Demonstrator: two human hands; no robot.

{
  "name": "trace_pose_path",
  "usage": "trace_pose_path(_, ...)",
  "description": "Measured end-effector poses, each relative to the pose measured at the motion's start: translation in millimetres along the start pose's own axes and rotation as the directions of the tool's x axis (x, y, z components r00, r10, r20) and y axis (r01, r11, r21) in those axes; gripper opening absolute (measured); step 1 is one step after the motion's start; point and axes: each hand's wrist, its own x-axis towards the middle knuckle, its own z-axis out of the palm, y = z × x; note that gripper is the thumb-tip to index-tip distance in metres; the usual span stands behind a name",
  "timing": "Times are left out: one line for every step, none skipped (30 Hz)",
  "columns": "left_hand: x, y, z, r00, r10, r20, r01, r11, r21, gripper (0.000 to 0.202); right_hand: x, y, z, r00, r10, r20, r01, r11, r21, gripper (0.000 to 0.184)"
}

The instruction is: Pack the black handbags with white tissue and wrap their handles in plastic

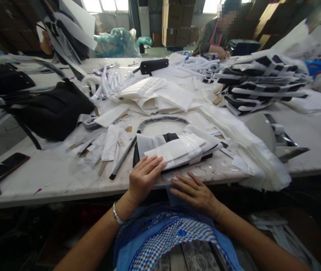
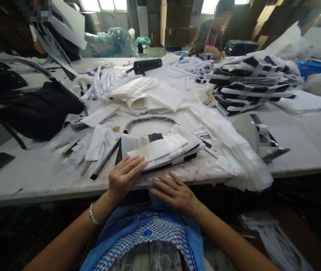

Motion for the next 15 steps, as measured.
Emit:
trace_pose_path(0,0,-0.2,1.0,0.0,0.002,0.0,1.0,0.001,0.031,3,-2,4,1.0,-0.009,-0.01,0.009,1.0,0.017,0.041)
trace_pose_path(0,0,-0.3,1.0,0.001,0.001,-0.001,1.0,0.002,0.031,6,-3,7,0.999,-0.019,-0.033,0.02,0.999,0.041,0.039)
trace_pose_path(0,0,-0.3,1.0,0.005,-0.002,-0.005,1.0,0.006,0.031,10,-4,9,0.998,-0.028,-0.06,0.032,0.997,0.072,0.036)
trace_pose_path(0,0,-0.1,1.0,0.008,-0.007,-0.008,1.0,0.01,0.031,14,-4,11,0.995,-0.037,-0.092,0.047,0.993,0.107,0.033)
trace_pose_path(-1,-1,0.3,1.0,0.012,-0.011,-0.012,1.0,0.015,0.031,18,-5,12,0.992,-0.041,-0.122,0.058,0.988,0.142,0.03)
trace_pose_path(-1,-1,0.8,1.0,0.015,-0.011,-0.015,1.0,0.02,0.032,21,-6,12,0.989,-0.036,-0.146,0.062,0.983,0.174,0.029)
trace_pose_path(-2,-1,1.5,1.0,0.017,-0.009,-0.016,1.0,0.024,0.033,22,-7,12,0.987,-0.022,-0.16,0.055,0.978,0.201,0.029)
trace_pose_path(-3,-2,2.2,1.0,0.015,-0.004,-0.015,1.0,0.027,0.033,24,-8,11,0.986,-0.002,-0.166,0.039,0.974,0.223,0.029)
trace_pose_path(-4,-2,2.9,1.0,0.013,0.0,-0.013,0.999,0.03,0.034,24,-10,10,0.986,0.023,-0.165,0.018,0.97,0.242,0.03)
trace_pose_path(-4,-2,3.5,1.0,0.011,0.003,-0.012,0.999,0.033,0.035,24,-12,9,0.986,0.043,-0.163,0.0,0.966,0.259,0.03)
trace_pose_path(-5,-2,3.9,1.0,0.011,0.004,-0.012,0.999,0.037,0.035,24,-14,8,0.985,0.062,-0.158,-0.017,0.962,0.273,0.031)
trace_pose_path(-5,-2,4.0,1.0,0.013,0.003,-0.013,0.999,0.042,0.035,23,-16,7,0.985,0.074,-0.157,-0.027,0.959,0.283,0.031)
trace_pose_path(-4,-2,4.0,1.0,0.018,0.003,-0.018,0.999,0.047,0.034,22,-18,7,0.984,0.085,-0.158,-0.036,0.956,0.29,0.03)
trace_pose_path(-4,-2,3.9,1.0,0.022,0.003,-0.022,0.998,0.053,0.033,22,-20,7,0.983,0.094,-0.159,-0.044,0.955,0.294,0.03)
trace_pose_path(-3,-2,3.7,1.0,0.024,0.003,-0.025,0.998,0.058,0.033,21,-22,7,0.982,0.101,-0.157,-0.051,0.954,0.297,0.03)
